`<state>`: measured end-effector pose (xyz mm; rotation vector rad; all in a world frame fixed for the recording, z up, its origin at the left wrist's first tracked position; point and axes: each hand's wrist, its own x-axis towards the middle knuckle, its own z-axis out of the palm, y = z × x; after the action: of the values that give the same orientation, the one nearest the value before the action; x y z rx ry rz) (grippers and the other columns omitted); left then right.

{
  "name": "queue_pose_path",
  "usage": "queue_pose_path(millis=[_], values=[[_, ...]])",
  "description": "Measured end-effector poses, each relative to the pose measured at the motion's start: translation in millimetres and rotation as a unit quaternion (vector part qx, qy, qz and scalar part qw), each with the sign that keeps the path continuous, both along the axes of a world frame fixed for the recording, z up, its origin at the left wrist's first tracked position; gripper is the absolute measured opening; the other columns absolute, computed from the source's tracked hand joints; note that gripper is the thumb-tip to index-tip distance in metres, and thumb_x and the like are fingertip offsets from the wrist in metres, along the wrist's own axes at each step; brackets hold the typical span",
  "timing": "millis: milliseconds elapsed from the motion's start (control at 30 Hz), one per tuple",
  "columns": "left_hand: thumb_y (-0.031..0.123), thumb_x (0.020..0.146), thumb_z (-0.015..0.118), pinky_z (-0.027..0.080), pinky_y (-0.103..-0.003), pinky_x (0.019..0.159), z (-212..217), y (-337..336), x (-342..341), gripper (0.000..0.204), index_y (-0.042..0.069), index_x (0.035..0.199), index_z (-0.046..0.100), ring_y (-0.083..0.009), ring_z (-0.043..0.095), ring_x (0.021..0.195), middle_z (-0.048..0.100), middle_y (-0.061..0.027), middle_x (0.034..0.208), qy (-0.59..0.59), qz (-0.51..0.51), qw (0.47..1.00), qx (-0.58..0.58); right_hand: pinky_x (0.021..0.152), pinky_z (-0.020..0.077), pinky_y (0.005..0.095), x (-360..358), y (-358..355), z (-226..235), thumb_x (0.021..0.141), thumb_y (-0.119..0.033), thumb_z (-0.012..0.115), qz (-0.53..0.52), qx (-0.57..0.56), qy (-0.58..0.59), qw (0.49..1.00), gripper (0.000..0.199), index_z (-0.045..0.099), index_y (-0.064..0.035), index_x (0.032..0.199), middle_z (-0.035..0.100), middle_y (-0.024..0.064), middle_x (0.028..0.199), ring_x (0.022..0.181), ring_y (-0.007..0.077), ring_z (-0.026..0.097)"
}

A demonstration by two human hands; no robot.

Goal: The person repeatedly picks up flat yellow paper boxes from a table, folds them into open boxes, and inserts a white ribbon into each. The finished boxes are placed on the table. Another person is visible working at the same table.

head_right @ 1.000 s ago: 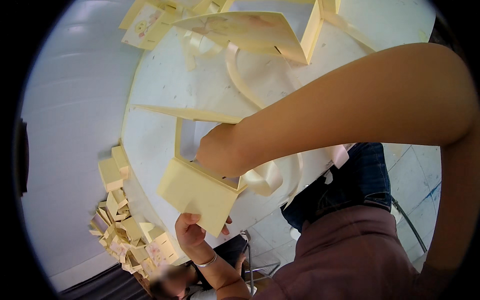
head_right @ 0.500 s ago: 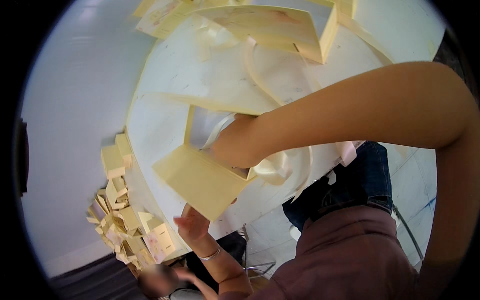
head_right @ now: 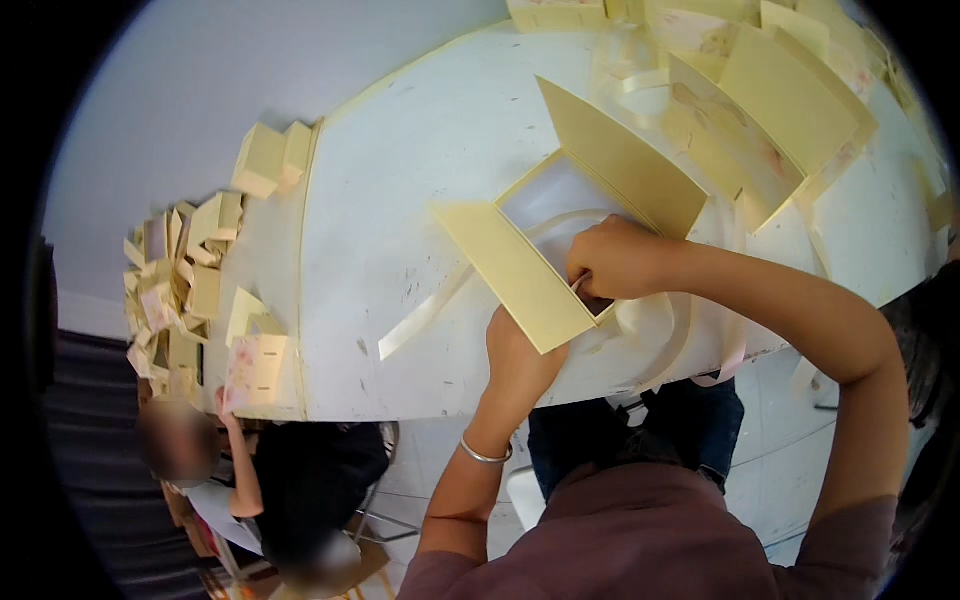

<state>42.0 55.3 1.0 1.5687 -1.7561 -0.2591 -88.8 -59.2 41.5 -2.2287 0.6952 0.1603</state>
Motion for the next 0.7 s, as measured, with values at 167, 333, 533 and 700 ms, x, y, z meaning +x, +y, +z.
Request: queue_pose_path(millis=[167, 333, 533, 700], values=[[0.006, 0.068, 0.059, 0.042, -0.040, 0.078, -6.1, 32.8, 83.9, 0.005, 0.003, 0.071, 0.057, -0.0330, 0.053, 0.088, 0.057, -0.0158, 0.092, -0.053, 0.165, 0.983, -0.051, 0.086, 0.0392, 0.0318, -25.3, 17.8, 33.7, 0.078, -0.007, 0.056, -0.135, 0.017, -0.245, 0.960, 0.033, 0.053, -0.0024, 0.111, 0.057, 0.0111, 0.101, 0.096, 0.0169, 0.053], [0.007, 0.072, 0.057, 0.043, -0.038, 0.073, -14.7, 63.1, 146.9, 0.005, 0.004, 0.075, 0.054, -0.0325, 0.053, 0.085, 0.054, -0.0141, 0.099, -0.106, 0.151, 0.983, -0.022, 0.088, 0.0384, 0.0334, -56.4, 49.8, 21.7, 0.077, -0.010, 0.060, -0.174, -0.110, -0.339, 0.918, 0.045, 0.044, -0.0028, 0.118, 0.047, 0.0130, 0.117, 0.105, 0.0259, 0.048], [0.001, 0.076, 0.051, 0.039, -0.036, 0.055, -7.1, 93.9, 140.4, 0.005, 0.001, 0.075, 0.046, -0.0305, 0.050, 0.063, 0.050, -0.0133, 0.073, -0.089, 0.228, 0.964, 0.103, 0.080, 0.0377, 0.0384, -56.0, 53.8, -26.8, 0.065, -0.034, 0.068, -0.077, -0.420, -0.175, 0.887, 0.052, 0.052, -0.0044, 0.104, 0.051, 0.0138, 0.100, 0.089, 0.0318, 0.048], [0.001, 0.079, 0.049, 0.038, -0.036, 0.054, 6.2, 116.2, 149.0, 0.005, 0.000, 0.075, 0.045, -0.0283, 0.046, 0.059, 0.045, -0.0139, 0.064, 0.115, 0.231, 0.953, 0.156, 0.075, 0.0362, 0.0393, -73.7, 27.0, -27.5, 0.059, -0.031, 0.067, -0.132, -0.435, -0.172, 0.874, 0.039, 0.053, -0.0031, 0.083, 0.049, 0.0130, 0.084, 0.079, 0.0311, 0.047]])
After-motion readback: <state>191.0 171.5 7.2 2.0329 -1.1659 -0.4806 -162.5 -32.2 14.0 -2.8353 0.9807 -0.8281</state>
